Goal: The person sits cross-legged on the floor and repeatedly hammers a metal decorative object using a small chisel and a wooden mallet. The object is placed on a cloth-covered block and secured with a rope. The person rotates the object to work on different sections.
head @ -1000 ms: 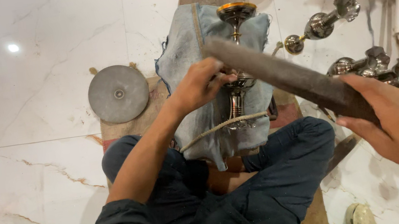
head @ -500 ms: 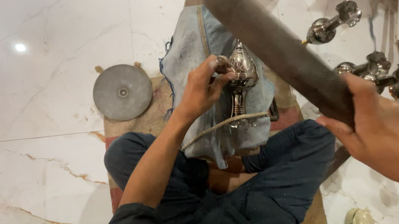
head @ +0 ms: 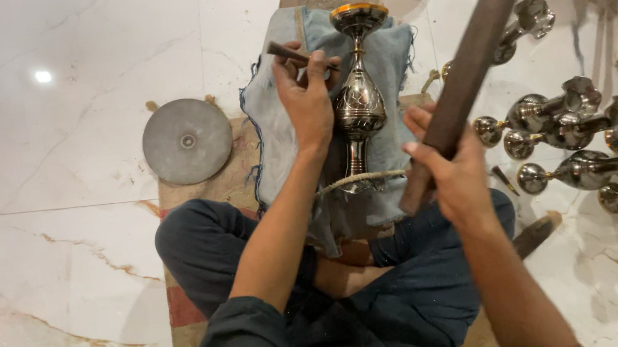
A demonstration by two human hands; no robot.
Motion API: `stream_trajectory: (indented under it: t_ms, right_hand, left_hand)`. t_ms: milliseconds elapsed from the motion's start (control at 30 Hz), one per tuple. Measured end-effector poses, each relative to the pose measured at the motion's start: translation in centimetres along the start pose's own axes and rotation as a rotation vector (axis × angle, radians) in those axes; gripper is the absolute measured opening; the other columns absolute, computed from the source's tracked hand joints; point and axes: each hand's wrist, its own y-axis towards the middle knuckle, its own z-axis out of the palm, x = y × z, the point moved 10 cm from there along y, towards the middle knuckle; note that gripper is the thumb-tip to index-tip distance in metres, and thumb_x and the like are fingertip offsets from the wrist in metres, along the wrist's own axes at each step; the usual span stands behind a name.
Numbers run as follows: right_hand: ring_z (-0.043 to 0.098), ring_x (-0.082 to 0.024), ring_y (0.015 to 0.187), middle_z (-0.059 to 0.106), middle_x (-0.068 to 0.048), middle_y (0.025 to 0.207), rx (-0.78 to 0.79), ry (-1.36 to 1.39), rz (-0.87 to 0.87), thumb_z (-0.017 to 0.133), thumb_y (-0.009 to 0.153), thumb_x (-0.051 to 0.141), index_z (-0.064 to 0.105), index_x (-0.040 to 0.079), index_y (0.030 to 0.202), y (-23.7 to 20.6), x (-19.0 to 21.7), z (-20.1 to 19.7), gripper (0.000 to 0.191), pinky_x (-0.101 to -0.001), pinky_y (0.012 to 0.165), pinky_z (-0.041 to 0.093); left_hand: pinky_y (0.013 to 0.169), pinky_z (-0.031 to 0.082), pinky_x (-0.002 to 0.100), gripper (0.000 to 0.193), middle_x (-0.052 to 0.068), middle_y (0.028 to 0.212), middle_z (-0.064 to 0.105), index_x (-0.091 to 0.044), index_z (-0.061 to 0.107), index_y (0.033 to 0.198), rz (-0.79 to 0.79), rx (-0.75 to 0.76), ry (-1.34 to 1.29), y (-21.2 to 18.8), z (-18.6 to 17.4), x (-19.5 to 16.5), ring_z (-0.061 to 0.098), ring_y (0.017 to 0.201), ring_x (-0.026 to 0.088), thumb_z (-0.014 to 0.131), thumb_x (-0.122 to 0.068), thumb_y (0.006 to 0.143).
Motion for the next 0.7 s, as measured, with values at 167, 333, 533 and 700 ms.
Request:
stream_trajectory:
  t_ms: [167,333,533,700]
  right_hand:
    - [0.057,-0.034,0.137,0.056,-0.022,0.146,0.027,0.11,0.096,0.063,0.085,-0.007,0.041,-0.003,0.144,1.9,-4.6,0.9,0.063,-0.0432,0.106,0.056]
    - [0.061,-0.028,0.124,0.061,-0.02,0.141,0.131,0.098,0.11,0.066,0.089,-0.009,0.049,-0.005,0.144,3.3,-3.5,1.7,0.058,-0.0384,0.102,0.053]
    - [0.074,-0.022,0.11,0.071,-0.018,0.115,-0.043,0.069,-0.285,0.073,0.094,0.004,0.052,0.006,0.127,1.0,1.0,-2.3,0.039,-0.0341,0.105,0.059]
    - [0.069,-0.018,0.099,0.066,-0.009,0.105,-0.076,-0.146,-0.197,0.079,0.097,0.01,0.056,0.003,0.117,0.1,0.7,-4.2,0.032,-0.0323,0.089,0.055]
  left_hand:
    - [0.078,0.063,0.031,0.035,0.008,0.109,0.066,-0.005,0.048,0.133,0.016,0.123,-0.052,0.0,2.1,-0.4,0.073,0.094,0.018,0.066,-0.014,0.104]
    - [0.084,0.068,0.037,0.039,0.01,0.108,0.069,-0.005,0.049,0.137,-0.041,0.418,0.095,-1.0,6.4,-1.0,0.077,0.098,0.023,0.069,-0.013,0.103]
    - [0.081,0.063,0.04,0.051,0.01,0.106,0.075,-0.009,0.051,0.141,0.151,1.011,0.949,-3.1,10.6,-2.0,0.078,0.092,0.024,0.074,-0.016,0.096]
    - [0.084,0.054,0.047,0.052,0.014,0.11,0.072,-0.009,0.054,0.139,0.268,1.172,1.09,-4.0,10.8,-2.7,0.072,0.097,0.032,0.076,-0.016,0.092]
